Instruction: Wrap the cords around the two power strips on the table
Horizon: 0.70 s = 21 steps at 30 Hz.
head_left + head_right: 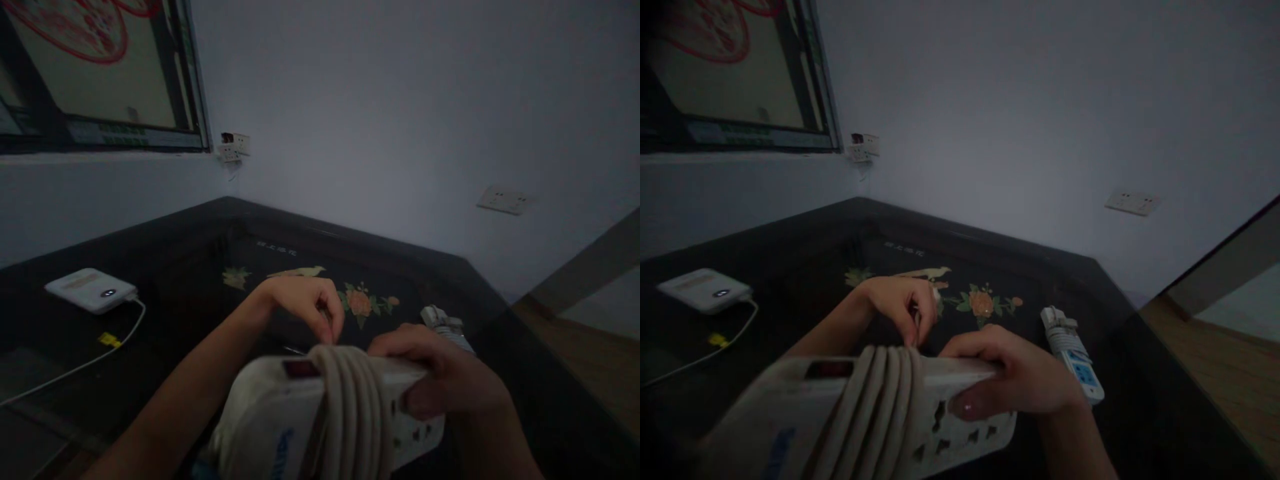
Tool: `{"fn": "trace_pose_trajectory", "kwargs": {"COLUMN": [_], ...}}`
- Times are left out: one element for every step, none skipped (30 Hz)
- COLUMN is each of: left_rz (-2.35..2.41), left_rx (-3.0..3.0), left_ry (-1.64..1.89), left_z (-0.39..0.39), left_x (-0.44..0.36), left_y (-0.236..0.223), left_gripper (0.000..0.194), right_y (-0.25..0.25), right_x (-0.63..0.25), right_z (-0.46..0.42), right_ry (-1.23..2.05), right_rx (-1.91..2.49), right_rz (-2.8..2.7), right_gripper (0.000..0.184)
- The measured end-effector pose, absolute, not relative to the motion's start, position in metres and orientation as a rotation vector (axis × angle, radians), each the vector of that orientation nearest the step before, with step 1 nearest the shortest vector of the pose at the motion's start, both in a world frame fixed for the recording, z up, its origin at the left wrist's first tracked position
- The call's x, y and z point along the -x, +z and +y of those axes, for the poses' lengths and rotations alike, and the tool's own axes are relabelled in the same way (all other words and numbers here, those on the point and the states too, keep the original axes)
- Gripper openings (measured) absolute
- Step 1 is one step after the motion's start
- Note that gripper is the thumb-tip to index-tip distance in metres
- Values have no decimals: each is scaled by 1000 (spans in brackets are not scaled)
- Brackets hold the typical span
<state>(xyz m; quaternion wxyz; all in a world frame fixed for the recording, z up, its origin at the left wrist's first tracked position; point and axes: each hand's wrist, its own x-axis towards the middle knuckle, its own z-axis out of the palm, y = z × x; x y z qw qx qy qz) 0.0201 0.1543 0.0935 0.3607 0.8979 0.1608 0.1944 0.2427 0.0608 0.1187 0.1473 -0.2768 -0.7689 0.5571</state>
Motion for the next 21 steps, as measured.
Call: {"fn": "trace_pose_trajectory", "kwargs": {"left_rz": [325,252,220,252,336,438,546,654,755,843,920,988,1044,1097,1147,1190,1224,1248,1261,1265,1257], "left_rx": [-2290,-2269,-2270,-2311,-2388,-2487,-2585,-2669,-2736,-2788,-2828,-2859,-2885,-2906,-2922,-2933,-2940,-2946,-2949,-2950,-2951], "left_ry": [342,211,122,89,102,117,131,154,185,219,249,271,281,285,291,301,312,331,357,385,415], "left_z": [154,153,151,149,147,144,142,139,137,134,132,130,129,127,125,124,123,122,122,122,122], "left_x": [-21,-24,-26,-29,-32,-34,-35,-37,-38,-38,-39,-40,-41,-42,-43,-45,-46,-47,-48,-48,-48], "left_y": [96,97,99,100,100,101,101,101,101,102,102,103,103,104,105,106,106,106,105,104,103], "left_gripper": [18,13,9,7,6,5,4,5,6,8,10,12,13,15,16,18,18,18,16,14,13], "right_y": [123,126,128,129,128,127,124,120,117,113,110,108,106,104,103,101,100,98,97,95,94], "right_x": [-244,-245,-244,-243,-240,-237,-233,-230,-227,-226,-224,-224,-224,-223,-223,-222,-221,-220,-219,-218,-218], "right_z": [59,56,53,51,49,47,48,49,52,55,58,62,65,68,70,71,73,74,76,78,80], "right_ry": [1580,1497,1357,1213,1062,922,802,699,615,545,481,422,366,311,257,206,162,121,78,39,8], "right_rx": [852,931,1037,1131,1226,1311,1380,1436,1482,1520,1561,1600,1637,1673,1705,1730,1754,1778,1806,1836,1862], "right_rz": [-2331,-2450,-2558,-2641,-2701,-2737,-2754,-2759,-2754,-2744,-2725,-2701,-2676,-2647,-2617,-2586,-2555,-2522,-2484,-2444,-2407], "right_gripper": [47,39,31,26,23,22,23,24,25,26,27,27,27,26,27,27,28,29,30,30,30]}}
